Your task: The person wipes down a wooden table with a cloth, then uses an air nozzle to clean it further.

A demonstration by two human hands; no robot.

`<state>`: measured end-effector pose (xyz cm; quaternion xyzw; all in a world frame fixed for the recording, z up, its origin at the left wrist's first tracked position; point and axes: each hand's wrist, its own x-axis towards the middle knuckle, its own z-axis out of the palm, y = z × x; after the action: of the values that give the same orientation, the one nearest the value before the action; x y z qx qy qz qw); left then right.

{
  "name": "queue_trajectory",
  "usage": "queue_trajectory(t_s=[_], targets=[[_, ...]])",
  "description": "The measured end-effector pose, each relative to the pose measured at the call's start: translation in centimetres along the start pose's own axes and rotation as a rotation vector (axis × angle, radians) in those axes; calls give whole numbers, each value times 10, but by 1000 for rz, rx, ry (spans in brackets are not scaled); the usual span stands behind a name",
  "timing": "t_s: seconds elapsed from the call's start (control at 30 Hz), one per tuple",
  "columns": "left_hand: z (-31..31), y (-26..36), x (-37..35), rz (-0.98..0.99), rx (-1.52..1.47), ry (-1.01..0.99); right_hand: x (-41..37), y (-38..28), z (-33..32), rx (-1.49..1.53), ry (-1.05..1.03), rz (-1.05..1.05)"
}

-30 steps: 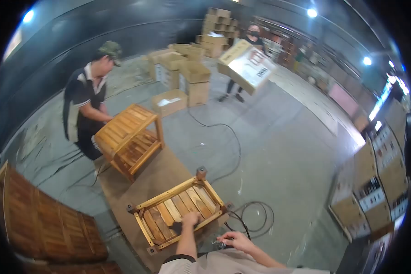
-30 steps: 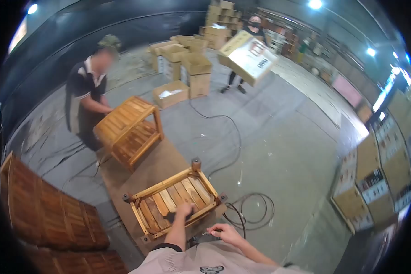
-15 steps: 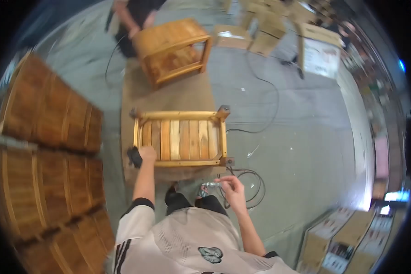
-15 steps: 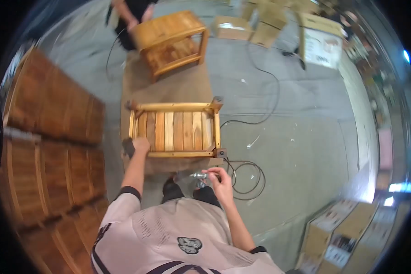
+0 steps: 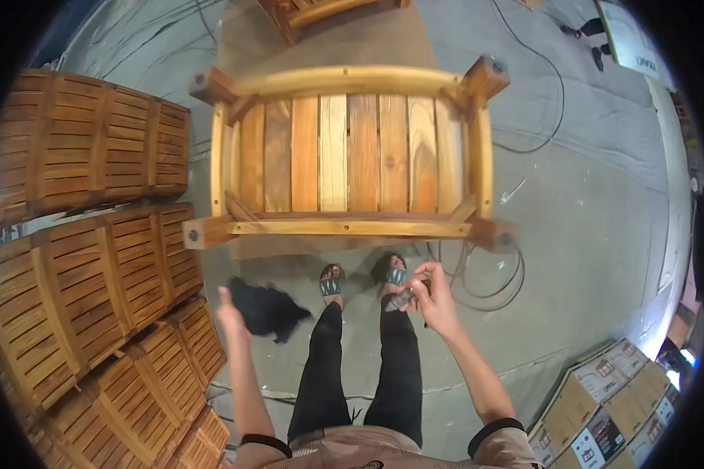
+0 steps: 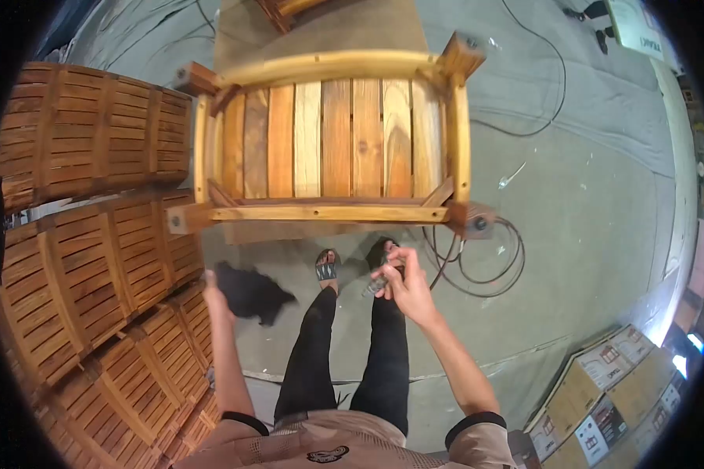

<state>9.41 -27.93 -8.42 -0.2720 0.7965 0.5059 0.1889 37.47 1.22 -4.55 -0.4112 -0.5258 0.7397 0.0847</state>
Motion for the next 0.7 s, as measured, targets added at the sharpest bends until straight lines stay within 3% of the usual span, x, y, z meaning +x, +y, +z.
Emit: queue_trajectory(t_s=[0.03,0.1,0.13,0.17,0.23,0.3,0.33,0.37,0.4,0.47,0.53,0.6,0.67,0.7], targets=[[-8,-26,70,133,-195,38,13,17,8,-28,-5,-31],[16,8,103,218,-72,197,44,50,32,-87,-51,-99],[34,7,129,453,-208,93,63,65,42,-138,-65,-107],[49,16,151,425,-9,245,84,78,52,-189,-87,-130],[78,-22,217,684,-372,-120,109,116,70,-238,-119,-202],[123,-71,301,783,-344,6,148,155,79,-273,-144,-385],[142,-92,311,857,-188,73,157,165,82,-333,-97,-384],[171,-116,320,923,-40,141,169,175,77,-382,-47,-555],[184,-128,309,1091,-152,118,178,188,68,-428,1,-721],[179,-138,295,1044,-168,40,192,200,51,-375,66,-956],[175,-140,286,1026,-209,-27,197,222,53,-258,-3,-1215],[172,-144,280,1012,-260,-77,190,239,54,-740,13,-1428],[179,-158,299,1151,-269,-39,187,254,60,-1056,-10,-1521],[179,-158,299,1212,-265,-25,189,256,68,-995,-91,-1451]])
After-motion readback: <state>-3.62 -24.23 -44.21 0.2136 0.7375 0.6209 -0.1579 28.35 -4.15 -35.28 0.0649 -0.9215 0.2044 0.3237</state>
